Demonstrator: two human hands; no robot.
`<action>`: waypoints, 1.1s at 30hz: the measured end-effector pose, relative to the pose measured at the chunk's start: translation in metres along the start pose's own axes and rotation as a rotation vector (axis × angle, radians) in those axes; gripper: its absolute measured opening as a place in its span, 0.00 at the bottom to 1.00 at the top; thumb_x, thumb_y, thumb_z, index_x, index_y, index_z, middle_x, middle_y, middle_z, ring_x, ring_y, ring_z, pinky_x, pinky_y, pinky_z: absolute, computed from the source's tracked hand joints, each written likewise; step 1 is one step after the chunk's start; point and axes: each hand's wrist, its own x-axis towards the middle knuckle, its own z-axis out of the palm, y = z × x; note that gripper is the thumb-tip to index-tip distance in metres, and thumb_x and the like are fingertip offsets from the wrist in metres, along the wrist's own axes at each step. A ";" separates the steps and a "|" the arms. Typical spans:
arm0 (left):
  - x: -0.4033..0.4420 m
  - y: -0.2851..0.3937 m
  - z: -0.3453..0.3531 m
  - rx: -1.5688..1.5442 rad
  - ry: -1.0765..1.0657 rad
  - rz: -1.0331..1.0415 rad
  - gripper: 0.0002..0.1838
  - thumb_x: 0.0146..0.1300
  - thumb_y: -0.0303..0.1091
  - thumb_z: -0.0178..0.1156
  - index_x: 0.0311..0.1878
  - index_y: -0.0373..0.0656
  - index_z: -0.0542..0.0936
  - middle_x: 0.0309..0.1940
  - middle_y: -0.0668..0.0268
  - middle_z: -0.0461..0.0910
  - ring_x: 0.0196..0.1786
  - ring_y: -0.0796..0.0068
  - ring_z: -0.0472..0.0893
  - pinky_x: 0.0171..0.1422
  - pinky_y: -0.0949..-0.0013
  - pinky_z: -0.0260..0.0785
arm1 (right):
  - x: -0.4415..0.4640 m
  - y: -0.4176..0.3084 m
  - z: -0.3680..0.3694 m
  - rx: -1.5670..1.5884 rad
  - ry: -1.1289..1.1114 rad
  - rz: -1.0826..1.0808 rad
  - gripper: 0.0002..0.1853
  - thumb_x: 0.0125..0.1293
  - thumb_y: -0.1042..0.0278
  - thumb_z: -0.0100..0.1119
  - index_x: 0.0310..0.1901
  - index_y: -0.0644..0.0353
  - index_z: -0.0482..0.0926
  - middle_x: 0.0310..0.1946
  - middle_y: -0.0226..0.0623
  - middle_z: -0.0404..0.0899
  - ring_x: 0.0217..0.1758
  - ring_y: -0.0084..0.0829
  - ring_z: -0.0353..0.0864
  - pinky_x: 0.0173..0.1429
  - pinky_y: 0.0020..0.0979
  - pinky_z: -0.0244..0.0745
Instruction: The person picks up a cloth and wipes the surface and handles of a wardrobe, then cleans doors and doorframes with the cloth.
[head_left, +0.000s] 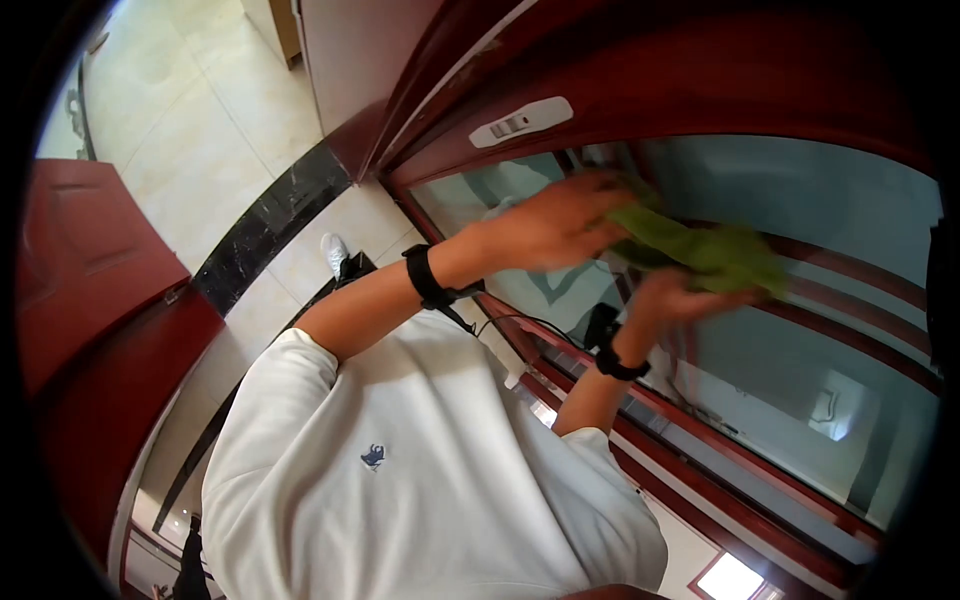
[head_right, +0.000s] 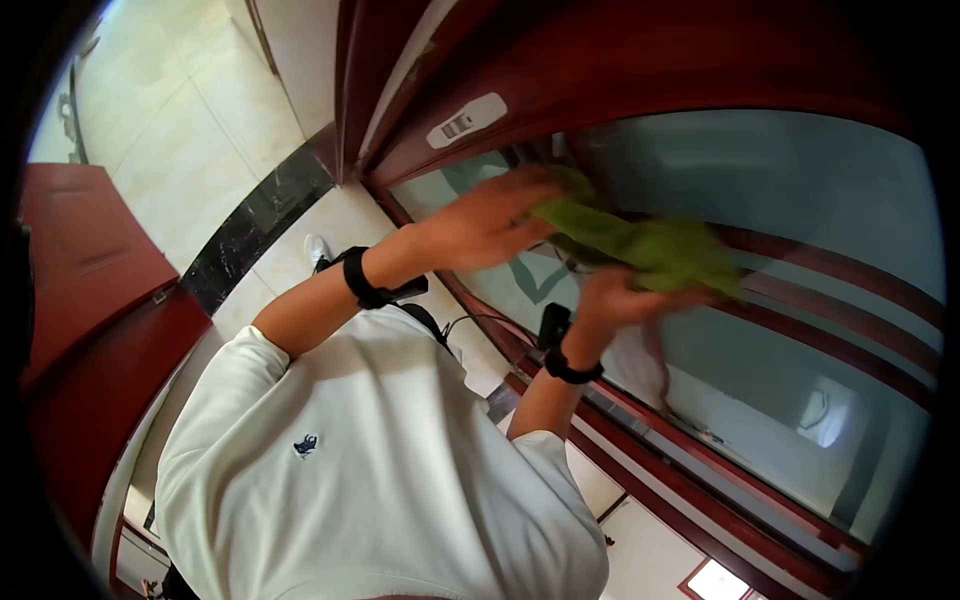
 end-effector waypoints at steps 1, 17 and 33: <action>0.008 0.013 0.003 -0.009 0.000 0.012 0.23 0.67 0.38 0.52 0.62 0.38 0.72 0.56 0.46 0.71 0.60 0.48 0.72 0.63 0.54 0.66 | 0.034 -0.010 -0.006 -0.014 0.001 -0.012 0.28 0.67 0.67 0.54 0.68 0.61 0.63 0.67 0.52 0.63 0.72 0.52 0.60 0.74 0.57 0.44; -0.005 -0.044 0.001 0.004 0.235 -0.050 0.15 0.69 0.36 0.52 0.51 0.36 0.75 0.48 0.49 0.72 0.50 0.47 0.72 0.53 0.54 0.67 | 0.047 -0.051 0.058 -0.311 -0.299 -0.268 0.25 0.53 0.77 0.53 0.55 0.50 0.80 0.58 0.37 0.67 0.63 0.42 0.66 0.63 0.54 0.56; -0.044 0.048 -0.154 0.242 0.505 0.231 0.24 0.61 0.29 0.62 0.59 0.31 0.70 0.51 0.49 0.74 0.50 0.49 0.76 0.56 0.59 0.69 | 0.016 -0.167 0.136 0.804 -0.020 0.216 0.23 0.58 0.78 0.62 0.55 0.67 0.67 0.52 0.50 0.67 0.54 0.46 0.71 0.56 0.42 0.66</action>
